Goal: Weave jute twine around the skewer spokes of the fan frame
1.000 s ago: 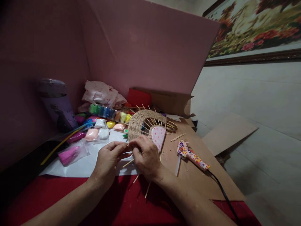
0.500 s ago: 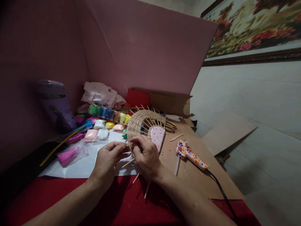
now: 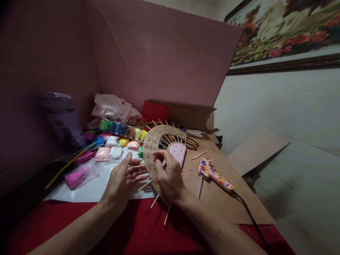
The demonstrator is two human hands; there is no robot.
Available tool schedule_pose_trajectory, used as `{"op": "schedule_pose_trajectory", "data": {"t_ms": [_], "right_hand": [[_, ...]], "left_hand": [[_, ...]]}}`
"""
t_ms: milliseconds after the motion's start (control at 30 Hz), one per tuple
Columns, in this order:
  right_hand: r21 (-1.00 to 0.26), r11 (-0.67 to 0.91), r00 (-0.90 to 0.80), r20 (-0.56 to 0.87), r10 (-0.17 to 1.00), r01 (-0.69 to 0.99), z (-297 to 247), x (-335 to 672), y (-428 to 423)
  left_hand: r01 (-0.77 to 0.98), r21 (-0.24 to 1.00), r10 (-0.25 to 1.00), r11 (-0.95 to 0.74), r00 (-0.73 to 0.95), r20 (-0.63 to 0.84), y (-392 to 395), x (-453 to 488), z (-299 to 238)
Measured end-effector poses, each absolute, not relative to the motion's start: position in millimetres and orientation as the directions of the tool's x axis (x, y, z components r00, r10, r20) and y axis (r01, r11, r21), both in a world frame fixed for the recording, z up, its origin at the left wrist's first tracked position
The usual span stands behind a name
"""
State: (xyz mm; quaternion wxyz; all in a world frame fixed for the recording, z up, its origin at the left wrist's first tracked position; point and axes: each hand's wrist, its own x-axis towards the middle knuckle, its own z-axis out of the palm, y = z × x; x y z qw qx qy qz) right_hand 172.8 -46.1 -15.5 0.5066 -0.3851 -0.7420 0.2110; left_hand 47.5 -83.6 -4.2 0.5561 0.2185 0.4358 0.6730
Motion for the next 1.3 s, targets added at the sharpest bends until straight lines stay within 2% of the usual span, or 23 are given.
{"op": "schedule_pose_trajectory", "data": {"t_ms": [167, 433, 767, 1033, 1300], "right_hand": [[-0.785, 0.545, -0.116, 0.536, 0.836, 0.295, -22, 174, -45], [-0.806, 0.549, -0.106, 0.539, 0.835, 0.220, -25, 178, -42], [-0.769, 0.605, -0.156, 0.585, 0.796, 0.204, -26, 180, -46], [-0.783, 0.573, -0.149, 0.554, 0.819, 0.240, -26, 180, -46], [-0.782, 0.569, -0.156, 0.548, 0.822, 0.253, -27, 180, -47]], "left_hand": [[-0.620, 0.780, 0.944, 0.082, -0.203, -0.261, -81, 45, -4], [-0.541, 0.816, 0.960, 0.201, -0.058, -0.275, -72, 35, -7], [-0.447, 0.870, 0.962, 0.207, -0.068, -0.264, -68, 32, -6], [-0.390, 0.906, 0.970, 0.167, -0.097, -0.221, -65, 33, -6], [-0.338, 0.928, 0.982, 0.159, -0.047, -0.185, -60, 25, -8]]}}
